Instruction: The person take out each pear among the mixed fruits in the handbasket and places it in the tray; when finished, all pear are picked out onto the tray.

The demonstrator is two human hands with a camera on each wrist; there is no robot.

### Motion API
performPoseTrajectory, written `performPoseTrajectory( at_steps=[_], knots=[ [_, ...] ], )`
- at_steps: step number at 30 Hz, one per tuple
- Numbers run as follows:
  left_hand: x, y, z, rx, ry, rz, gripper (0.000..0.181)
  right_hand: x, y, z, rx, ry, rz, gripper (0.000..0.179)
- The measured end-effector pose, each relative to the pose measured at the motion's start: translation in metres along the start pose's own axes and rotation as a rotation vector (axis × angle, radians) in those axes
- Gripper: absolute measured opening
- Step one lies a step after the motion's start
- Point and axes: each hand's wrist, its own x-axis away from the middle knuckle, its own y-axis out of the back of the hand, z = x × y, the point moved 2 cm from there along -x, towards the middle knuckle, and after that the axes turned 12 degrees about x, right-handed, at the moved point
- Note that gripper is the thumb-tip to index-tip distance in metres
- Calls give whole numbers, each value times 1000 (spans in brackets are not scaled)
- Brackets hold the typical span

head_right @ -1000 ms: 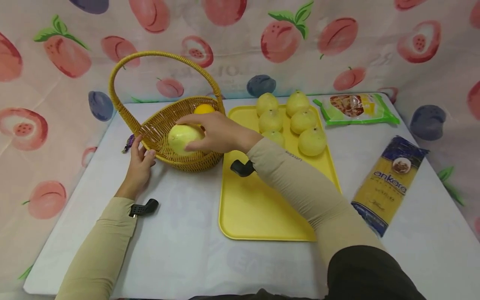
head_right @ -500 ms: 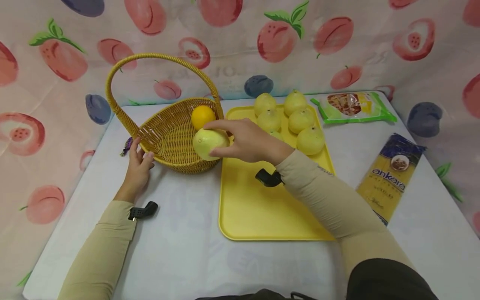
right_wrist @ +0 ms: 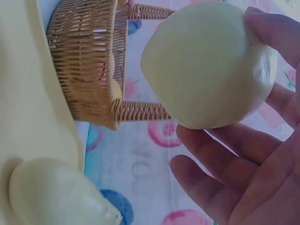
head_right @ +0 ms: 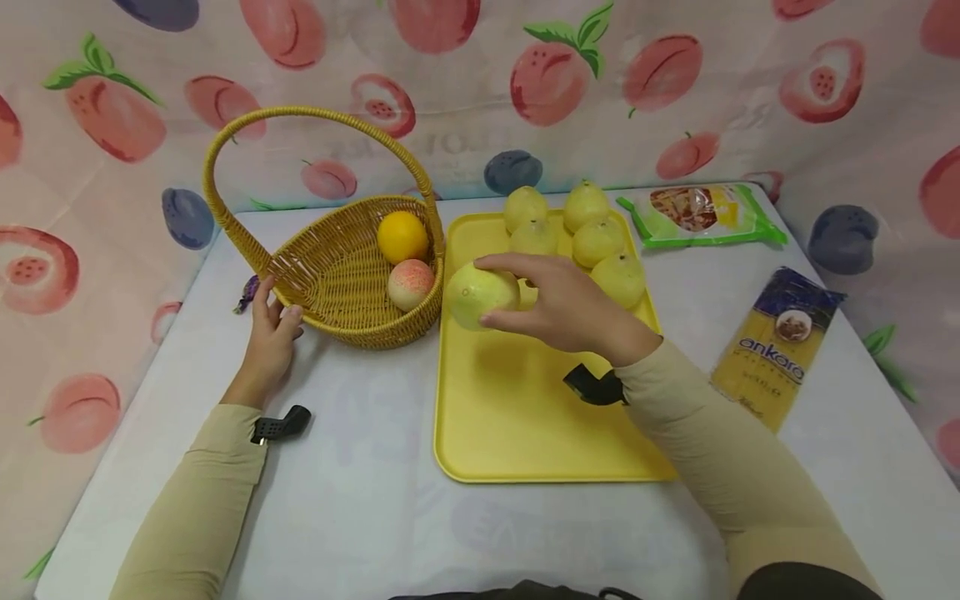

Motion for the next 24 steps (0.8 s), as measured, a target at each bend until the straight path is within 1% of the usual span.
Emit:
performPoseTrajectory(
  at_steps=[4, 8, 12, 19, 24],
  knots=[
    [0, 0, 0, -7, -3, 4, 74, 12, 3, -7, -24, -44, -22, 57],
    [0, 1, -2, -8, -6, 11, 74, 23, 5, -17, -23, -100, -32, 58],
    [0, 0, -2, -11, -6, 9, 74, 37, 6, -26, -11, -169, -25, 58],
    [1, 0, -1, -2, -32, 4, 73, 61, 5, -41, -2, -237, -3, 59],
    [1, -1, -1, 20, -29, 5, 73, 70, 6, -48, 11, -279, 7, 60]
  ],
)
